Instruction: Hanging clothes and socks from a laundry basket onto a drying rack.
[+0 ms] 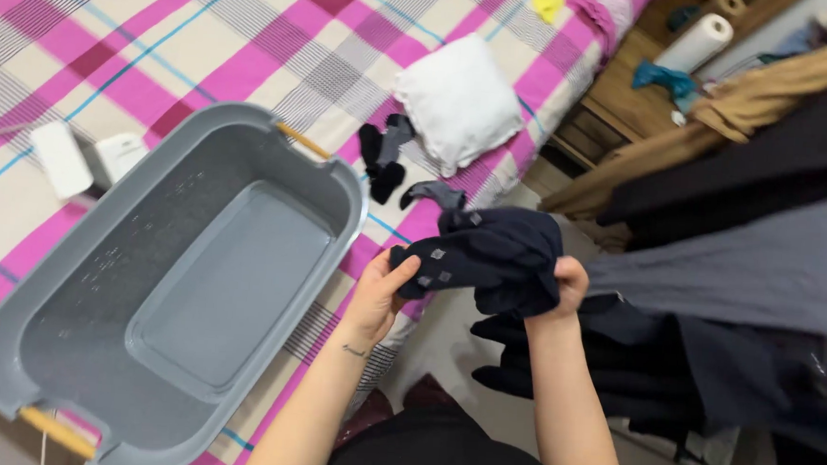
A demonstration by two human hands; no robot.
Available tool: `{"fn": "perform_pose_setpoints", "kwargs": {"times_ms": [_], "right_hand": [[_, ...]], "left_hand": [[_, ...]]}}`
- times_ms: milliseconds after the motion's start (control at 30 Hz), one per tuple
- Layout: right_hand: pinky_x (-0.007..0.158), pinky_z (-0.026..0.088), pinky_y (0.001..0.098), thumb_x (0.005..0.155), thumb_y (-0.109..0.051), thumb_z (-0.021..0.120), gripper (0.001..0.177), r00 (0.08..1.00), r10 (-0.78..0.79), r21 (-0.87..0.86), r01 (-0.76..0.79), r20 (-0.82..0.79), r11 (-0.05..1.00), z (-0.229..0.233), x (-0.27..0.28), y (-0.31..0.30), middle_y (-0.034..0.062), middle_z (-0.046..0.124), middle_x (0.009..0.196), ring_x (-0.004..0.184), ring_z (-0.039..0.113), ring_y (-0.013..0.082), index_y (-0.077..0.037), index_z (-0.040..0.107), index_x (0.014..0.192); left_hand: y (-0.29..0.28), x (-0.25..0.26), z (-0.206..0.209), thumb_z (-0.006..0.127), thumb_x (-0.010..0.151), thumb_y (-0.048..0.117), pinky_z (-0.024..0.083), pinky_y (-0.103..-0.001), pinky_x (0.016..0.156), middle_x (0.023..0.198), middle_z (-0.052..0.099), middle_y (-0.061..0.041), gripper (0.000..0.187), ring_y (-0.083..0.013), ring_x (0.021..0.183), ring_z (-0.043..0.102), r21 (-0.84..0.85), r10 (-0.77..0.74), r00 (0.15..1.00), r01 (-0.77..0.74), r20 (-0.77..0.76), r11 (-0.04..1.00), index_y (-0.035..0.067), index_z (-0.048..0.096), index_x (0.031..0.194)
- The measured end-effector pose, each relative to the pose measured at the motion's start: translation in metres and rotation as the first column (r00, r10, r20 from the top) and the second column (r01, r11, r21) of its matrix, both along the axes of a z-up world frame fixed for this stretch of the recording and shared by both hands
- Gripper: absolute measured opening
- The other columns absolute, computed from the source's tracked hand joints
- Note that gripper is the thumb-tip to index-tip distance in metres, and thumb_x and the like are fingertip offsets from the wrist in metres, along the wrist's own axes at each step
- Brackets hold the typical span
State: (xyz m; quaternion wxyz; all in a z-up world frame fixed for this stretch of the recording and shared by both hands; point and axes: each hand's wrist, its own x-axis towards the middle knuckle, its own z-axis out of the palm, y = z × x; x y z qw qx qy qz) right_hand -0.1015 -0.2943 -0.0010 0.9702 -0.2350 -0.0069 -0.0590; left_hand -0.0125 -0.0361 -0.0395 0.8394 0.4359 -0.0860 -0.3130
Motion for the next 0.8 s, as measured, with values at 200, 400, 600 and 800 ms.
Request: {"fn": "perform_pose_setpoints", "kwargs": {"times_ms": [200, 400, 600, 800], "right_hand": [[0.092, 0.054, 0.0604, 0.081, -0.020, 0.059, 0.080, 0.951, -0.308, -0.095, 0.307, 0.007, 0.947, 0.012, -0.132, -0.018, 0.0291, 0.061, 0.140, 0.120, 0.064, 0.0456, 0.008, 0.045, 0.154], [0.085, 0.059, 0.0522, 0.089, -0.029, 0.055, 0.074, 0.827, -0.561, -0.070, 0.561, 0.016, 0.825, -0.006, -0.271, -0.034, 0.0310, 0.062, 0.136, 0.109, 0.068, 0.0447, 0.014, 0.049, 0.149], [0.109, 0.052, 0.0424, 0.092, -0.031, 0.053, 0.061, 0.566, -0.824, -0.043, 0.824, 0.037, 0.565, 0.019, -0.432, -0.038, 0.0244, 0.064, 0.126, 0.121, 0.062, 0.0345, 0.013, 0.055, 0.135], [0.120, 0.040, 0.0404, 0.084, -0.032, 0.054, 0.063, 0.130, -0.990, -0.227, 0.967, 0.058, 0.114, 0.030, -0.599, -0.021, 0.0124, 0.061, 0.136, 0.141, 0.055, 0.0274, 0.003, 0.053, 0.136]], "left_hand": [[-0.014, -0.026, 0.051, 0.073, 0.087, 0.007, 0.055, -0.030, 0.084, 0.101, 0.070, -0.003, 0.026, -0.0131, 0.091, 0.068, -0.153, -0.195, 0.956, 0.164, -0.217, 0.975, 0.007, 0.064, 0.112], [-0.053, -0.091, 0.079, 0.074, 0.090, 0.013, 0.050, -0.028, 0.073, 0.091, 0.066, -0.005, 0.017, -0.0143, 0.082, 0.063, -0.321, -0.521, 0.843, 0.460, -0.137, 0.828, 0.006, 0.060, 0.097], [-0.114, -0.202, 0.111, 0.074, 0.086, 0.005, 0.034, -0.027, 0.066, 0.081, 0.048, 0.000, 0.026, -0.0109, 0.075, 0.044, -0.390, -0.751, 0.660, 0.693, 0.003, 0.607, 0.013, 0.050, 0.081], [-0.186, -0.340, 0.088, 0.056, 0.082, -0.008, 0.032, -0.021, 0.071, 0.086, 0.046, 0.003, 0.015, -0.0063, 0.079, 0.040, -0.041, -0.456, 0.771, 0.526, 0.445, 0.849, 0.008, 0.055, 0.082]]}}
